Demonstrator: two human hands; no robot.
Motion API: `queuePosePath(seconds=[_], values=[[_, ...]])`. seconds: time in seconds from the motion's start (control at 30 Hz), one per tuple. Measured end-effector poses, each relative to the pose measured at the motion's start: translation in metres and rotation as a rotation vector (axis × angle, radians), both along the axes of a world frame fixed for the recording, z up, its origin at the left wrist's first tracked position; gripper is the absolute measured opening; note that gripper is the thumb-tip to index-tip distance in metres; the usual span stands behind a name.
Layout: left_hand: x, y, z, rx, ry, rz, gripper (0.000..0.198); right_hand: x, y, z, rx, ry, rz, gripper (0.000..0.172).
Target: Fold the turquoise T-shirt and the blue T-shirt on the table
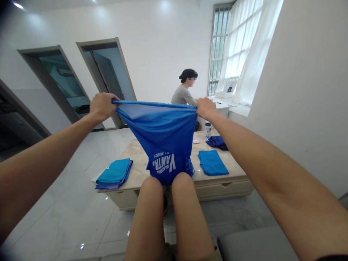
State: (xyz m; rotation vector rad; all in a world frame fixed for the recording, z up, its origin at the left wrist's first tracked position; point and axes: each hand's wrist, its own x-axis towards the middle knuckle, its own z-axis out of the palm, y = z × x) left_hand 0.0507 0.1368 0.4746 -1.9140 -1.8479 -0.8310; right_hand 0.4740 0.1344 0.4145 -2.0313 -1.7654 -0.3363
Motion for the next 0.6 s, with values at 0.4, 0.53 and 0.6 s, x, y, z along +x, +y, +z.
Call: queuePosePath(seconds=[0.4, 0.53, 0.6], values=[[-0.028, 0.024, -0.017, -0.113, -0.189, 0.047, 0.032, 0.034, 0.024, 0.047, -0.074, 0.814, 0.087, 0.027], [-0.033, 0.032, -0.032, -0.270, -0.456, -0.103, 0.023, 0.041, 0.040, 0.039, -0.055, 1.166, 0.281, 0.021], [-0.039, 0.041, -0.054, -0.492, -0.596, -0.181, 0.016, 0.037, 0.050, 0.018, -0.086, 1.243, 0.310, 0.016]])
